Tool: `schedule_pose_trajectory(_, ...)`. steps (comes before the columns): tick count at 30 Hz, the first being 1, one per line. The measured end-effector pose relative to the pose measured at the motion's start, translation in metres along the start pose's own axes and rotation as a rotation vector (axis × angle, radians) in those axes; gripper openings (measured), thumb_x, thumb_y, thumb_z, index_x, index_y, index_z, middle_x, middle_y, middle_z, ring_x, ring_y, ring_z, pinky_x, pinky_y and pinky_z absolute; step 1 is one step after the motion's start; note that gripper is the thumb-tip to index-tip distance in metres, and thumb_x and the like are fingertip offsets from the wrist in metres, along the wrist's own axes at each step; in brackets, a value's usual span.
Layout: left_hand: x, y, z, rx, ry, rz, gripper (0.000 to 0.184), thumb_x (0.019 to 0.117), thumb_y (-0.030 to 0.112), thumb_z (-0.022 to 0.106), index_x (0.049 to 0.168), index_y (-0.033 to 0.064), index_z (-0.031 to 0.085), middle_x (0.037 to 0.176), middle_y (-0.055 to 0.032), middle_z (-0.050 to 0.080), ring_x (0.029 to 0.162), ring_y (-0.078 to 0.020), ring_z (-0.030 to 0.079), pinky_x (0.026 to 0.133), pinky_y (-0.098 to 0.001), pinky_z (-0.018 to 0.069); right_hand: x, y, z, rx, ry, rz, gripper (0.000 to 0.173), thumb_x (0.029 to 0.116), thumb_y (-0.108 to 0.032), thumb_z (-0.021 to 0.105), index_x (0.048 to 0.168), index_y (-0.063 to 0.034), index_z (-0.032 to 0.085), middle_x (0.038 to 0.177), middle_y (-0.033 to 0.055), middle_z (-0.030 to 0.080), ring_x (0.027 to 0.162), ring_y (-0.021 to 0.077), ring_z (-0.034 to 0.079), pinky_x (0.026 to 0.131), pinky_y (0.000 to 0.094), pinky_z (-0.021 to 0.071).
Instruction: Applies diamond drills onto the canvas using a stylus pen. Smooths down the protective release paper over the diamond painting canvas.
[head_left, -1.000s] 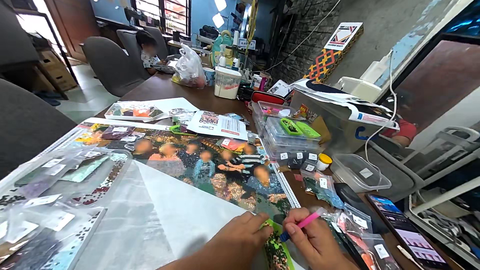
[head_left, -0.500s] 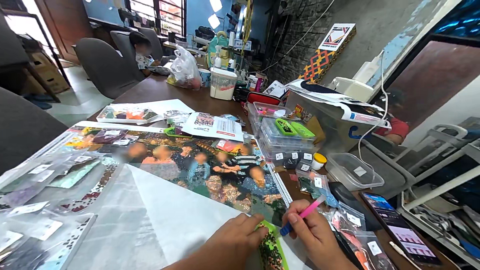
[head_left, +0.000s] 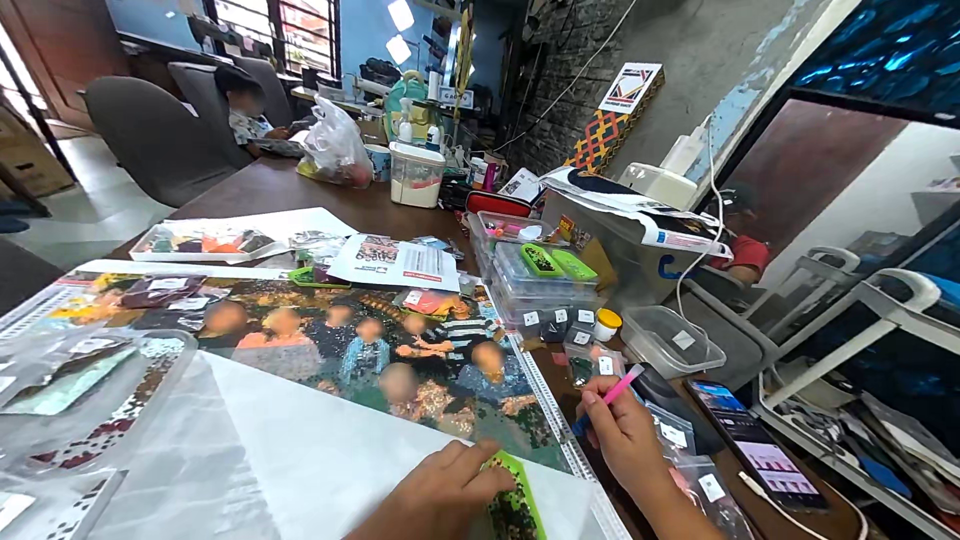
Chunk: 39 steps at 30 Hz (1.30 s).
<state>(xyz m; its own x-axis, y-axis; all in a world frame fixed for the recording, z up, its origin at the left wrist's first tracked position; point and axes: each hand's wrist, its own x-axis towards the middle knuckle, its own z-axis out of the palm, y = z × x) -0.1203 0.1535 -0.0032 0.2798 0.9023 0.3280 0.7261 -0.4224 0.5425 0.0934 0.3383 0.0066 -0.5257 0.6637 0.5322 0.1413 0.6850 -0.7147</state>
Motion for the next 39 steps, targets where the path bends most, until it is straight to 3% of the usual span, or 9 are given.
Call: schedule_pose_trajectory(39, -0.0001, 0.0000, -0.0001, 0.020, -0.016, 0.000, 0.059, 0.0875, 0.049, 0.074, 0.127, 0.0064, 0.067, 0.143, -0.0253, 0.056, 0.113, -0.0428, 0.062, 0.090, -0.0531, 0.0530, -0.0014, 0.0008, 0.0108, -0.024, -0.068, -0.027, 0.021, 0.1037, -0.018, 0.047, 0.101, -0.0008, 0.060, 0.075, -0.0023, 0.063, 0.056, -0.0026, 0.053, 0.051, 0.0151, 0.0463)
